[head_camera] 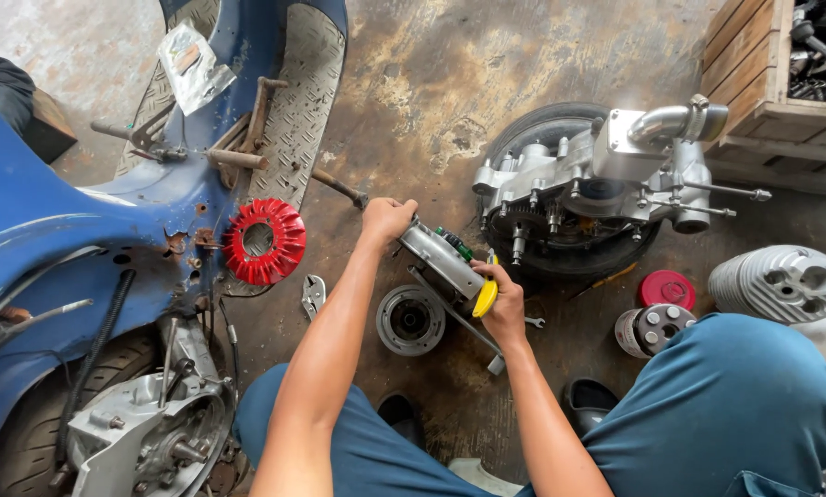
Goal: The person uses a yellow utility knife to scrape and clean the inner surfaces of a scooter engine casing. They then use a socket wrench to tighten bolts on the casing while sitting on the floor.
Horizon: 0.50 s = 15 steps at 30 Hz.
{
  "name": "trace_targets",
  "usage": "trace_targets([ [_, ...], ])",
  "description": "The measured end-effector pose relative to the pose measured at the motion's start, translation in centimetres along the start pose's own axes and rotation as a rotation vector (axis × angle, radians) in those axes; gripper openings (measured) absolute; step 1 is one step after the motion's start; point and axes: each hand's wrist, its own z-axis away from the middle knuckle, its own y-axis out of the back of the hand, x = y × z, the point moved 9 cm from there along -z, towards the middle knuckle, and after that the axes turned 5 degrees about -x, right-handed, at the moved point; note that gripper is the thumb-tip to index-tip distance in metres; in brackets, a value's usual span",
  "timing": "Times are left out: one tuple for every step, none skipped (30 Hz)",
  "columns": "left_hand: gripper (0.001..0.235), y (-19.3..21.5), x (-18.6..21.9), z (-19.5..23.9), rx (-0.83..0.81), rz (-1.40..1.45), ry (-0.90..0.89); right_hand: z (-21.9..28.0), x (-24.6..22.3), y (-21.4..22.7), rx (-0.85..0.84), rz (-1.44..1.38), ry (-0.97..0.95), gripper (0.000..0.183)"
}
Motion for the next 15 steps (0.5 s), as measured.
trace_targets([
  [0.031,0.1,-0.1,0.3,-0.001,-0.003,0.003,0.0,0.3,-0.1,0.001,-0.002,-0.004,0.031],
  [0.032,0.3,-0.2,0.6,-0.003,-0.002,0.011,0.1,0.4,-0.1,-0.001,0.002,0.012,0.032],
  [0.033,0.4,-0.2,1.0,-0.004,0.002,0.019,0.0,0.5,-0.1,-0.003,0.008,0.029,0.034],
  [0.033,0.5,-0.2,1.3,-0.005,0.001,0.02,0.0,0.4,0.0,-0.003,0.007,0.027,0.034],
  [0.034,0.7,-0.3,1.5,-0.014,-0.004,0.021,0.1,0.2,-0.1,-0.007,0.011,0.031,0.034],
  [0.035,0.9,-0.5,1.8,-0.023,-0.008,0.022,0.1,0.0,-0.2,-0.01,0.014,0.035,0.034],
  [0.035,1.1,-0.7,1.7,-0.023,-0.011,0.026,0.0,-0.1,-0.2,-0.011,0.012,0.031,0.034],
  [0.035,1.1,-0.9,1.6,-0.031,-0.023,0.021,0.0,-0.3,-0.3,-0.018,0.0,0.032,0.033],
  [0.035,0.9,-1.2,1.6,-0.043,-0.034,0.017,0.1,-0.4,-0.3,-0.026,-0.008,0.029,0.032],
  [0.035,0.7,-1.5,2.0,-0.048,-0.034,0.023,0.6,-0.2,-0.2,-0.028,-0.007,0.022,0.032],
  [0.035,0.8,-1.3,2.2,-0.048,-0.041,0.013,0.6,-0.3,-0.2,-0.025,0.008,0.028,0.032],
  [0.035,1.0,-1.1,2.4,-0.049,-0.048,0.002,0.6,-0.4,-0.2,-0.022,0.022,0.034,0.032],
  [0.035,0.8,-1.4,2.2,-0.049,-0.046,0.005,0.8,-0.5,-0.3,-0.025,0.024,0.033,0.032],
  [0.036,0.7,-1.6,2.1,-0.055,-0.051,-0.008,1.0,-0.6,-0.2,-0.021,0.024,0.028,0.03],
  [0.037,0.7,-1.6,1.9,-0.057,-0.058,-0.024,1.0,-0.7,-0.3,-0.017,0.022,0.026,0.029],
])
